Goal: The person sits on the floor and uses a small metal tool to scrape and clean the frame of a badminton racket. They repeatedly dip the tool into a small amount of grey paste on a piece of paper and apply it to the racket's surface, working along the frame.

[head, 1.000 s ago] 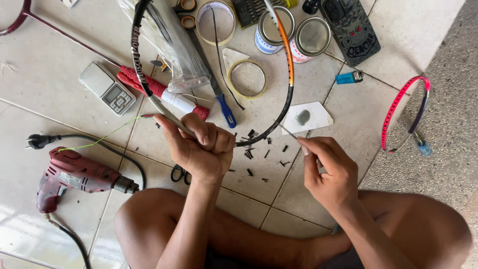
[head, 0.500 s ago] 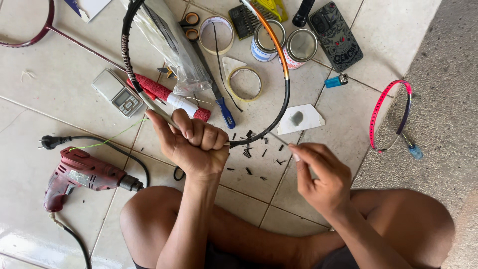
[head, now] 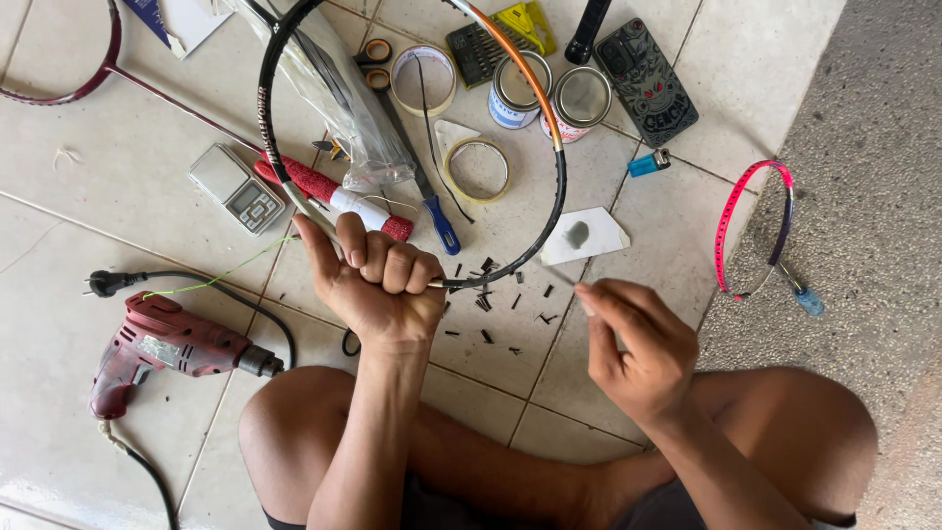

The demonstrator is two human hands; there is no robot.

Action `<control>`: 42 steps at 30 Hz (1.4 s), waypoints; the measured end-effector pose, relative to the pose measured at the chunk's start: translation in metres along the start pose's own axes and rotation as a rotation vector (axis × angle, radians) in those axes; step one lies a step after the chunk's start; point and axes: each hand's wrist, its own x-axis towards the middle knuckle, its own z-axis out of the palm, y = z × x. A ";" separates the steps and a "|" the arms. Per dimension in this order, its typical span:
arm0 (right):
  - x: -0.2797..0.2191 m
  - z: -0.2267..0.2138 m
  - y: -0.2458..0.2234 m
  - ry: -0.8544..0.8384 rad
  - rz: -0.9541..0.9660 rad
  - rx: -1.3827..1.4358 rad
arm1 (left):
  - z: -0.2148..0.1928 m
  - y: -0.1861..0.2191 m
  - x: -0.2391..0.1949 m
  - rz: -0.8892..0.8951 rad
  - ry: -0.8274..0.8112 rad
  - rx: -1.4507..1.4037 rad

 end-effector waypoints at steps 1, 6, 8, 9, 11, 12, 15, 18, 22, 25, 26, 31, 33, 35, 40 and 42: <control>0.002 0.000 -0.001 0.002 -0.002 -0.001 | 0.000 0.000 0.000 0.000 -0.003 0.000; 0.005 -0.004 0.004 0.011 -0.008 0.004 | 0.000 0.001 -0.001 -0.036 -0.020 -0.070; 0.007 -0.004 0.001 0.004 -0.012 0.009 | -0.003 0.002 -0.001 -0.045 -0.025 -0.090; 0.008 -0.005 0.000 0.000 -0.016 0.012 | -0.004 0.002 -0.001 -0.057 -0.031 -0.110; 0.008 -0.005 -0.002 0.004 -0.031 -0.006 | -0.001 0.001 -0.002 -0.058 -0.038 -0.105; 0.008 -0.004 -0.003 0.007 -0.045 -0.021 | 0.000 0.001 -0.002 -0.057 -0.044 -0.100; 0.010 -0.010 0.002 0.007 -0.029 -0.051 | 0.000 0.000 -0.002 -0.035 -0.055 -0.052; 0.011 -0.011 -0.009 -0.044 0.008 0.026 | 0.009 -0.003 -0.005 0.000 -0.064 0.015; 0.011 -0.014 -0.010 -0.056 -0.020 -0.017 | 0.012 -0.006 -0.007 0.035 -0.086 0.061; 0.011 -0.014 -0.010 -0.055 0.014 -0.025 | 0.014 -0.010 -0.008 0.097 -0.137 0.113; 0.011 -0.013 -0.013 -0.071 0.019 -0.016 | 0.014 -0.011 -0.009 0.105 -0.151 0.125; 0.012 -0.016 -0.009 -0.091 0.025 -0.036 | 0.019 -0.019 -0.014 0.135 -0.209 0.152; 0.014 -0.015 -0.011 -0.123 0.046 0.052 | 0.021 -0.021 -0.015 0.155 -0.225 0.183; 0.005 -0.013 -0.007 -0.127 0.109 0.077 | 0.022 -0.021 -0.015 0.192 -0.239 0.220; -0.012 -0.008 0.010 -0.103 0.252 0.119 | 0.013 -0.014 -0.015 0.278 -0.243 0.361; -0.031 0.002 0.025 -0.166 0.301 0.045 | 0.002 -0.012 -0.016 0.298 -0.261 0.417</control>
